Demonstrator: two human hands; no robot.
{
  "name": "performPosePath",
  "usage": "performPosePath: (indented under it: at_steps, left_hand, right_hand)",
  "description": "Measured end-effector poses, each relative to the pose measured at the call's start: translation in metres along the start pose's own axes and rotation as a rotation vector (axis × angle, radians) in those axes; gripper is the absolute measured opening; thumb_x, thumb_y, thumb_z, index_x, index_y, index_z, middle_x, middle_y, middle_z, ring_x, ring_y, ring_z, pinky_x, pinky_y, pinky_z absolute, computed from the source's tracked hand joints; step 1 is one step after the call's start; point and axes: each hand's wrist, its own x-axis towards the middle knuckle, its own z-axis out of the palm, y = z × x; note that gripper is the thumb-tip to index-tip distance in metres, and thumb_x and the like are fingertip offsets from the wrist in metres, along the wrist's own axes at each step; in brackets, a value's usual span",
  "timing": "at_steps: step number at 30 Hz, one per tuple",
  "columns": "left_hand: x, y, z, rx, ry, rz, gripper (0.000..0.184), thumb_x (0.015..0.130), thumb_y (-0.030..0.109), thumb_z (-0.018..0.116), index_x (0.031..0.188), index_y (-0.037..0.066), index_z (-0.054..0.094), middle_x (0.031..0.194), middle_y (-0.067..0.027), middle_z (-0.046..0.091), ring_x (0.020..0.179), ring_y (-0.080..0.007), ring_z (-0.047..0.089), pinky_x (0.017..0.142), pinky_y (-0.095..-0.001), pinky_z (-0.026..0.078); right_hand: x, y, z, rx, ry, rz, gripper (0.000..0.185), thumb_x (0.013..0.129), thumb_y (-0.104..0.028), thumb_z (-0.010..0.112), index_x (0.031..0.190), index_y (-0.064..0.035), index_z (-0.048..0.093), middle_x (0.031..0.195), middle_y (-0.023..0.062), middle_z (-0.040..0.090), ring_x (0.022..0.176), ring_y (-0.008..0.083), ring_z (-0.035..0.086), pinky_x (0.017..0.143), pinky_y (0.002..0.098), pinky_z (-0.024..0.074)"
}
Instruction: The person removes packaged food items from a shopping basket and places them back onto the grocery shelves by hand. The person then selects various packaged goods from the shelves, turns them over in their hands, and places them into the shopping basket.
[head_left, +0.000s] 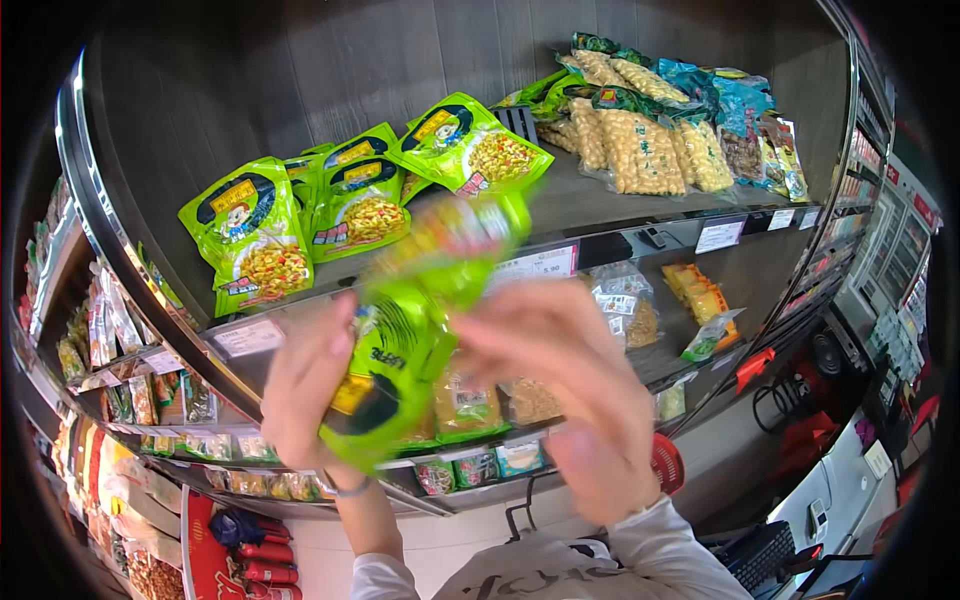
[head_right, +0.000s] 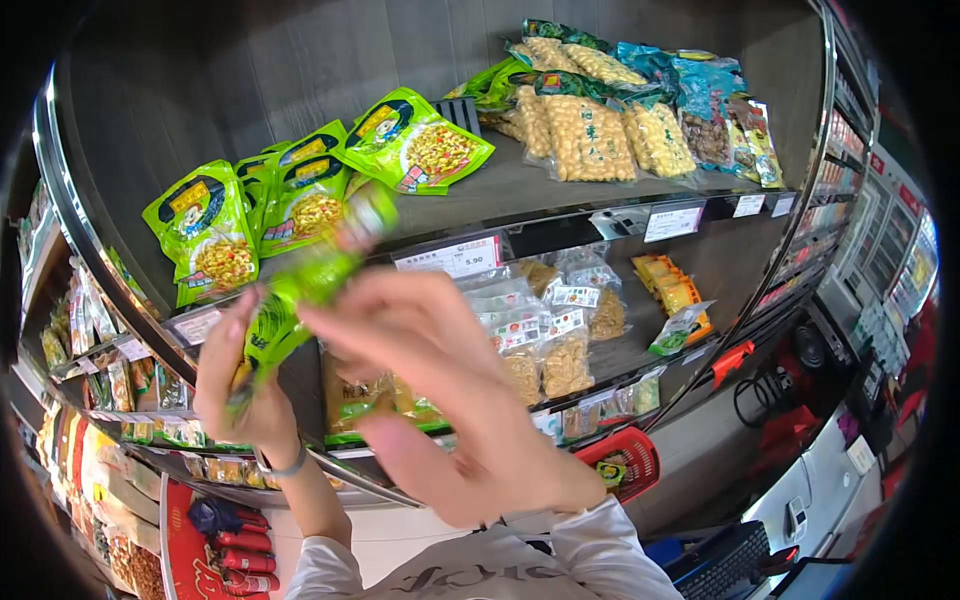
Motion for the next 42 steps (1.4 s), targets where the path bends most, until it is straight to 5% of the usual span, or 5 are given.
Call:
performPosePath:
  at_steps: [7,23,30,35,42]
  left_hand:
    - [-0.025,0.047,-0.026,-0.272,-0.232,-0.340,0.015,0.088,0.012,0.061,0.083,0.000,0.070,0.076,-0.0135,0.073,0.062,-0.0234,0.071,0.055,-0.0287,0.052]
    - [-0.071,0.108,0.007,-0.835,-0.298,-1.480,0.038,0.095,0.020,0.069,0.122,-0.006,0.058,0.111,-0.0081,0.067,0.096,-0.0132,0.060,0.085,-0.0280,0.048]
    - [-0.073,0.100,0.012,-0.786,-0.465,-1.397,0.042,0.097,0.022,0.065,0.128,-0.005,0.056,0.117,-0.0121,0.065,0.101,-0.0164,0.060,0.090,-0.0319,0.047]
    - [-0.050,0.106,0.017,-0.243,-0.742,-0.575,0.074,0.093,0.026,0.066,0.151,-0.004,0.030,0.144,-0.0260,0.040,0.128,-0.0311,0.046,0.108,-0.0415,0.034]
    - [-0.073,0.120,0.014,-0.908,-0.084,-1.549,0.049,0.101,0.025,0.057,0.137,-0.005,0.044,0.129,-0.0123,0.060,0.108,-0.0189,0.061,0.096,-0.0357,0.048]
  right_hand:
    - [-0.065,-0.015,-0.022,-1.082,0.202,-0.131,0.065,0.070,-0.036,0.087,0.123,-0.0056,0.067,0.127,0.0131,0.047,0.118,0.0308,0.045,0.100,0.0462,0.0392]
    - [-0.110,0.038,-0.021,-0.164,0.487,0.358,0.033,0.088,-0.008,0.075,0.117,0.0040,0.064,0.099,0.0070,0.071,0.086,0.0102,0.064,0.078,0.0264,0.0508]
    - [-0.117,0.036,-0.017,-0.328,0.542,0.312,0.029,0.083,-0.007,0.080,0.108,0.0047,0.069,0.093,0.0093,0.072,0.077,0.0114,0.066,0.067,0.0269,0.0518]
    - [-0.099,0.030,-0.012,-0.856,0.443,0.026,0.037,0.078,-0.005,0.081,0.112,0.0023,0.071,0.088,0.0115,0.068,0.069,0.0240,0.066,0.064,0.0307,0.0531]
    - [-0.084,0.005,-0.005,-0.695,-0.089,0.079,0.046,0.076,-0.013,0.077,0.117,0.0030,0.067,0.117,0.0155,0.061,0.105,0.0308,0.062,0.088,0.0405,0.0524]
